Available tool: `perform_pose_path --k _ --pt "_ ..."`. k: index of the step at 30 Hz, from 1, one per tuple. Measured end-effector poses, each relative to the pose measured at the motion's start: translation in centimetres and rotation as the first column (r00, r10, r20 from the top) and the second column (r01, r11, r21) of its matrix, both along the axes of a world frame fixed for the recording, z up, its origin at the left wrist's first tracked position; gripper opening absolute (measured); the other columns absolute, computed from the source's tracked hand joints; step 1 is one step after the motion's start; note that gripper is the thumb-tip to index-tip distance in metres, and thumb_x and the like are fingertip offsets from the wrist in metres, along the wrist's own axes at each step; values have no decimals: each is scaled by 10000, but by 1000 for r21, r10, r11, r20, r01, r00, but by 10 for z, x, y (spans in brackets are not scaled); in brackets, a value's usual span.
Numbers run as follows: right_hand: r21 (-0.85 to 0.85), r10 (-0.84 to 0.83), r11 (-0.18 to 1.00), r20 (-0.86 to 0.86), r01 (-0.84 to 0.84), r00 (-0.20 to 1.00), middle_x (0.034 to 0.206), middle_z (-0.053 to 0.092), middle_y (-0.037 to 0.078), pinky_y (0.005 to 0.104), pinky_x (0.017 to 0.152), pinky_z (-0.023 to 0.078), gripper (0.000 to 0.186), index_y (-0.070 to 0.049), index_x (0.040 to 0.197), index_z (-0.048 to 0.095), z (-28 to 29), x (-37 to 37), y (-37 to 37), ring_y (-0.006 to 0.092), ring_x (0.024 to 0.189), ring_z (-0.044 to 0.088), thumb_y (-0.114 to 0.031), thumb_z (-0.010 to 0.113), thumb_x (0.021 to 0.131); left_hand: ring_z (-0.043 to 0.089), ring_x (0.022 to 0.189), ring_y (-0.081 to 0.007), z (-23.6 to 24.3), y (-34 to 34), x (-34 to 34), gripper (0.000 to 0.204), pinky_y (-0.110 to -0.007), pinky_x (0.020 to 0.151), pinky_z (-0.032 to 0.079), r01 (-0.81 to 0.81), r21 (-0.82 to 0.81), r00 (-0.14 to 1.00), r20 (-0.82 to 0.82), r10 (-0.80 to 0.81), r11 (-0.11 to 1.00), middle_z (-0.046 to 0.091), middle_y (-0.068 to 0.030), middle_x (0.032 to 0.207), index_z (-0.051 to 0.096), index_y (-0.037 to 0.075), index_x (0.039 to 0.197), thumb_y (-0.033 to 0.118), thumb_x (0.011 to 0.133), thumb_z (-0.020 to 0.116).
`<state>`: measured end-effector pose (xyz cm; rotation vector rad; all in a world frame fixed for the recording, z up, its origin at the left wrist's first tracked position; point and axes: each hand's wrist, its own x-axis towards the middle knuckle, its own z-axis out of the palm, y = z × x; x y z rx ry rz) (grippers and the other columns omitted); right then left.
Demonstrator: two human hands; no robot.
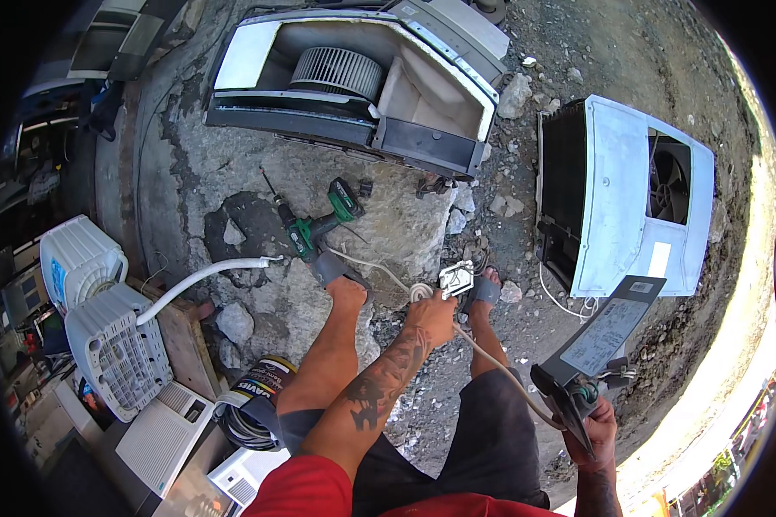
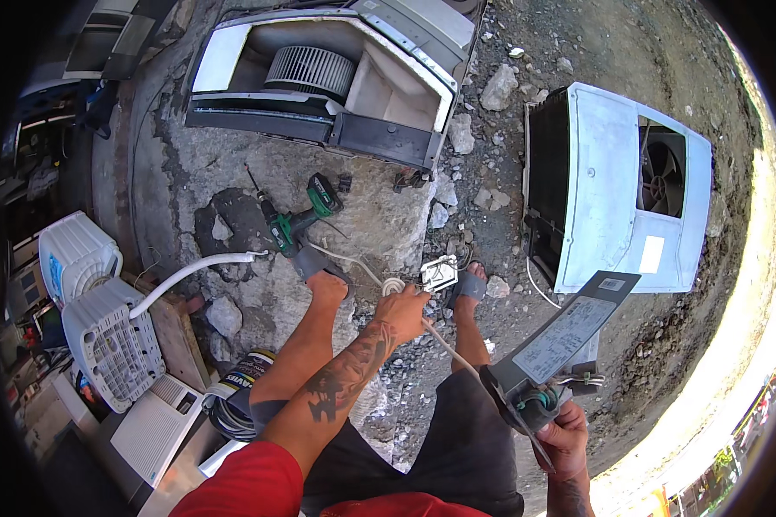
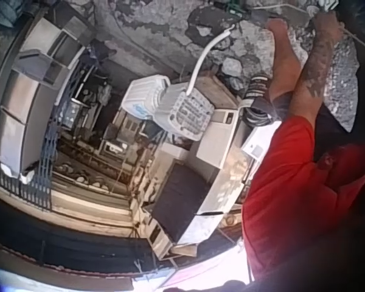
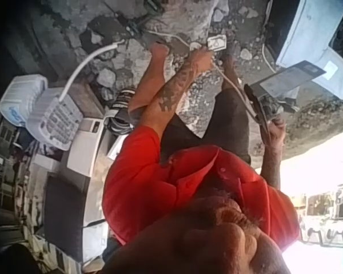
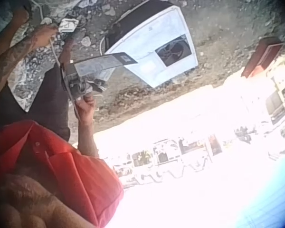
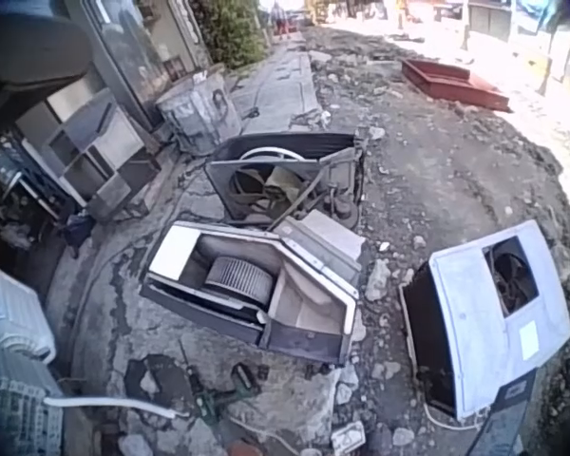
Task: Disassembling an air conditioning unit using a cordless drill to remove screws and inspect internal components.
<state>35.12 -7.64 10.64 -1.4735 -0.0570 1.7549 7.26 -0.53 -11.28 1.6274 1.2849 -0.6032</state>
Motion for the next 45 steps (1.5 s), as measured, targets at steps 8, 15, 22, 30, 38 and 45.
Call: perform_pose_path --k 8,15,22,30,38,45 --pt "71 -16 997 143 6 990 975 684 114 349 760 512 183 -17 970 660 14 37 5 234 862 653 -59 700 797 554 1154 -408 42 37 -37 1021 -464 964 446 -202 38 968 -142 205 979 426 -223 1388 346 183 1456 486 615 838" --pt "183 -47 983 90 30 995 1008 669 148 327 688 518 207 -10 1033 619 10 37 16 232 850 657 -45 662 834 330 1364 -338 -38 16 -121 1273 -434 1069 348 -207 -399 902 274 332 893 357 -209 1443 322 106 1472 625 448 872" --pt "222 -37 975 135 7 990 1069 655 129 288 685 488 245 -33 1115 611 7 85 38 186 870 624 -155 612 902 539 1059 -372 -37 -28 -121 520 -488 869 430 21 75 990 -142 -10 997 594 -173 1025 586 0 1048 482 857 622" --pt "181 -164 975 194 129 967 1008 658 51 322 737 459 293 -42 1067 582 -150 173 49 133 803 591 48 525 794 595 888 -370 59 5 3 317 -491 787 455 -182 335 973 199 119 924 620 -163 875 571 26 902 338 940 529" --pt "58 -424 904 -17 424 906 784 555 -11 283 707 428 223 -70 987 562 -292 186 67 101 636 478 46 514 802 606 746 -336 145 19 37 237 -458 649 468 -144 247 922 384 40 958 605 -115 792 603 50 930 286 915 588" --pt "154 -328 933 -18 326 945 820 603 -2 296 735 461 101 -44 959 571 -284 132 73 118 706 553 -12 590 865 600 677 -239 101 22 -3 498 -378 641 467 -240 -12 927 293 233 971 595 -90 760 593 26 1158 445 890 631"
